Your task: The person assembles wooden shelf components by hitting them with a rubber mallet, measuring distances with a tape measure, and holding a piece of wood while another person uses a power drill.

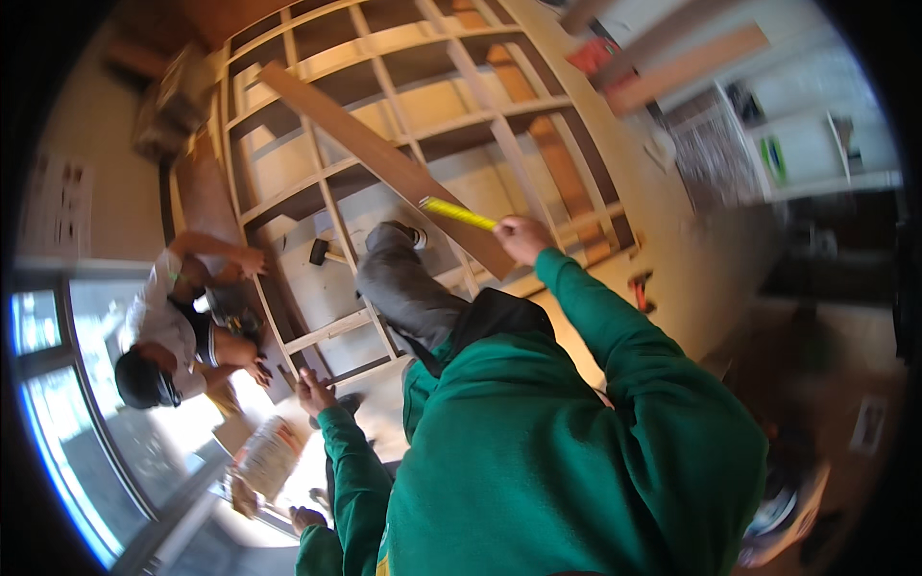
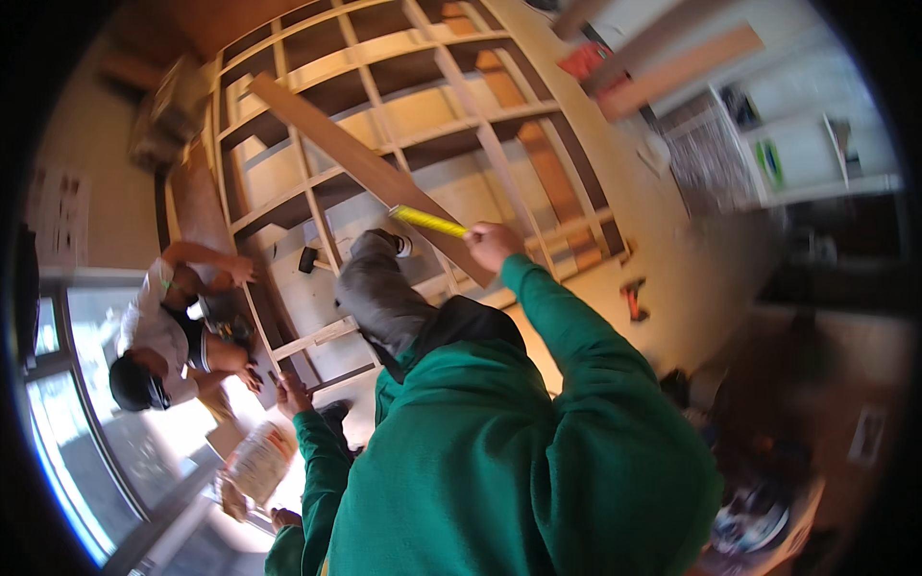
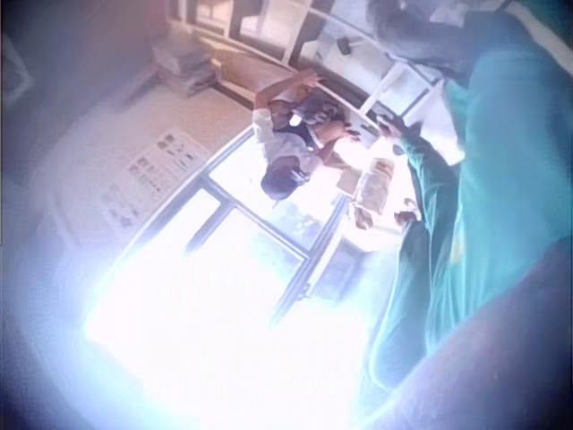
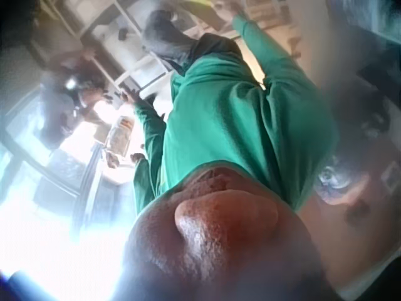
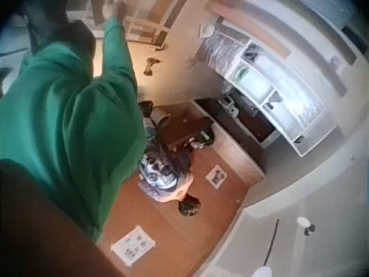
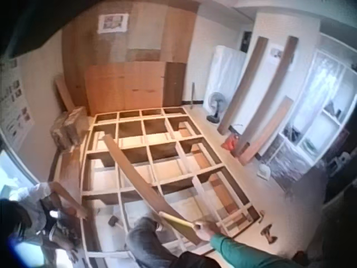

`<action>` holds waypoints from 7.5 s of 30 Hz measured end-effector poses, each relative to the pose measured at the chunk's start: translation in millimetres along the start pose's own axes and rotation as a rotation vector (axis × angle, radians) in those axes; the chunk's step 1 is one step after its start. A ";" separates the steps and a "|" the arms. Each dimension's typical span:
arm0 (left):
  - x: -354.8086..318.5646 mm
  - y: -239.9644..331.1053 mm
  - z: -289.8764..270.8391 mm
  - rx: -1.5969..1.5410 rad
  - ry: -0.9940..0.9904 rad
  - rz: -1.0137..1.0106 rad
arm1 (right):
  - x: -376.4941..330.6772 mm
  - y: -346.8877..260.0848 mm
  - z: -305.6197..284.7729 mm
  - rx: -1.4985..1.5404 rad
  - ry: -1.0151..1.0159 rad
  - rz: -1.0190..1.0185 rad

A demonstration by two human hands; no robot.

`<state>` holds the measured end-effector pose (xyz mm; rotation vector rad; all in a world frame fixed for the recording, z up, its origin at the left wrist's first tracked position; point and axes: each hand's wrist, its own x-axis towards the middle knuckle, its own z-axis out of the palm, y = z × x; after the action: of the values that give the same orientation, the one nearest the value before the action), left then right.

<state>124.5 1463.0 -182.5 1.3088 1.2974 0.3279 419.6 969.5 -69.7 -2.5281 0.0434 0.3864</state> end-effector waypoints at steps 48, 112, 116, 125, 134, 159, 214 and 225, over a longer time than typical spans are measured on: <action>-523.2 -233.2 269.3 0.846 -0.538 0.682 | -123.8 517.9 -380.9 -0.912 -0.472 -0.363; -661.6 -514.3 863.5 1.138 -0.764 0.222 | 307.5 747.6 -134.8 -1.185 -0.879 -1.225; -661.4 -515.9 862.7 1.097 -0.758 0.185 | 307.5 757.9 -135.4 -1.144 -0.822 -1.265; -661.5 -506.6 862.3 1.115 -0.769 0.140 | 314.0 772.6 -137.9 -0.975 -0.843 -1.298; -668.0 -510.2 865.5 1.144 -0.722 0.191 | 302.5 752.2 -134.8 -1.084 -0.885 -1.185; -683.6 -526.4 874.8 1.165 -0.354 0.234 | 333.1 731.5 -115.5 -0.960 -1.184 -1.474; -693.7 -517.8 884.3 0.986 -0.401 0.002 | 331.8 729.7 -116.9 -1.101 -1.135 -1.255; -697.9 -531.6 890.3 1.165 -0.336 0.052 | 342.3 739.3 -118.7 -0.982 -1.138 -1.200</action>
<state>374.7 279.8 -498.4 2.2246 1.1581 -0.7141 694.5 305.7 -471.9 -2.0897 -2.3507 1.3982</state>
